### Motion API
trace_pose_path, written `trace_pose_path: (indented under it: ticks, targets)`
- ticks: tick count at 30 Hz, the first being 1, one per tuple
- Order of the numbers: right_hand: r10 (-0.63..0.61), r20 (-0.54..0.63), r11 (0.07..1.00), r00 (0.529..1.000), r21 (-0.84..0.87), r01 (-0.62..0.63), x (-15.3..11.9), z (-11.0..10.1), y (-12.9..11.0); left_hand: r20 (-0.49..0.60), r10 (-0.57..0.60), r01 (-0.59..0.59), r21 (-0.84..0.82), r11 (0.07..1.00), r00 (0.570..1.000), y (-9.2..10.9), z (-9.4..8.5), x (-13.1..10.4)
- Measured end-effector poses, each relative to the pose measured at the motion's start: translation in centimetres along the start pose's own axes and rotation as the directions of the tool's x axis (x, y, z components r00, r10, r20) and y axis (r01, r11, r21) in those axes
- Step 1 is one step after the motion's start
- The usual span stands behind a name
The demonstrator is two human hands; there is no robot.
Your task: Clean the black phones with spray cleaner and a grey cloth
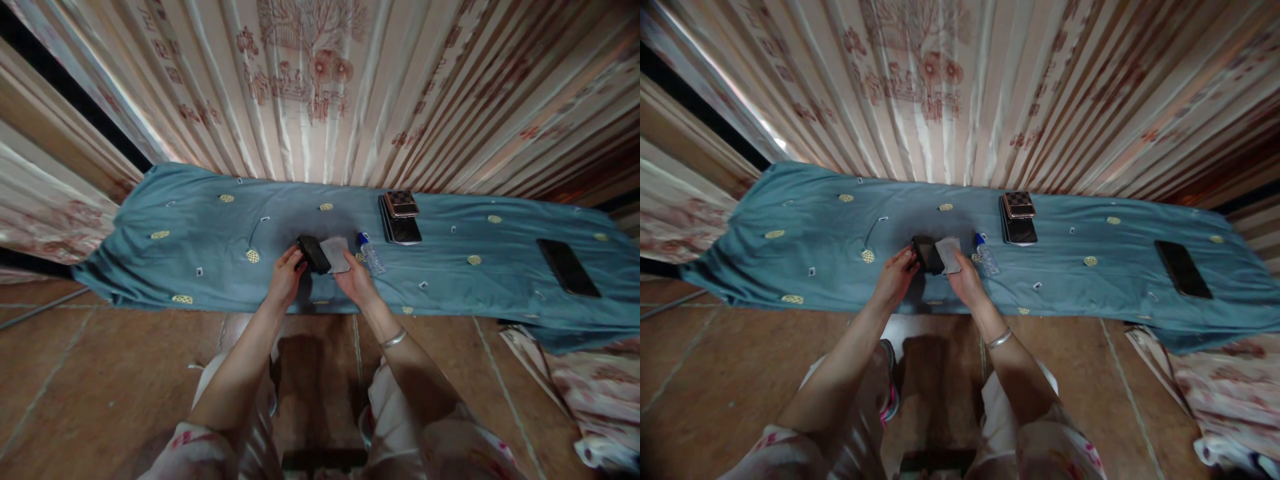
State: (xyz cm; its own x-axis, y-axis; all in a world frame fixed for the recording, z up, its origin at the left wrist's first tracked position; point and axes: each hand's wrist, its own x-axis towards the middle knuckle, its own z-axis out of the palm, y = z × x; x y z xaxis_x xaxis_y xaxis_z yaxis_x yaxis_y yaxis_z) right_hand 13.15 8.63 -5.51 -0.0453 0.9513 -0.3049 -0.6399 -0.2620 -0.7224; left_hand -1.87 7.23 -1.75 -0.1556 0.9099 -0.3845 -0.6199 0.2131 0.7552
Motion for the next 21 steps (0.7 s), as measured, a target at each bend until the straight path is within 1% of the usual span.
trace_pose_path:
  ticks: [4, 9, 13, 17, 19, 21]
  targets:
    - [0.042, -0.008, 0.998, 0.999, 0.04, -0.041, -1.1, -0.4, 0.4, 0.031, 0.002, -0.002, 0.005, 1.0, 1.0, -0.8, 0.1, 0.0]
    - [0.064, -0.032, 0.996, 0.997, 0.063, -0.062, -2.1, 0.2, 0.3, -0.014, 0.091, -0.091, 0.002, 0.996, 0.996, -1.7, 0.5, -0.3]
    - [0.084, -0.052, 0.994, 0.995, 0.081, -0.079, -3.1, 0.8, 0.1, -0.018, 0.1, -0.101, -0.01, 0.995, 0.995, -1.7, 0.9, -1.4]
    - [0.089, -0.028, 0.994, 0.996, 0.065, -0.087, -4.3, 0.8, -0.2, 0.01, 0.062, -0.062, 0.005, 0.998, 0.998, -1.2, 0.9, -3.1]
    - [0.074, 0.012, 0.997, 0.997, 0.007, -0.074, -4.7, 0.5, -0.5, 0.029, 0.019, -0.019, 0.007, 1.0, 0.999, -0.8, 0.7, -4.0]
    - [0.021, 0.04, 0.997, 0.999, -0.071, -0.018, -5.0, 0.1, -1.0, 0.046, -0.031, 0.032, -0.025, 0.999, 0.998, -0.6, 0.5, -5.0]
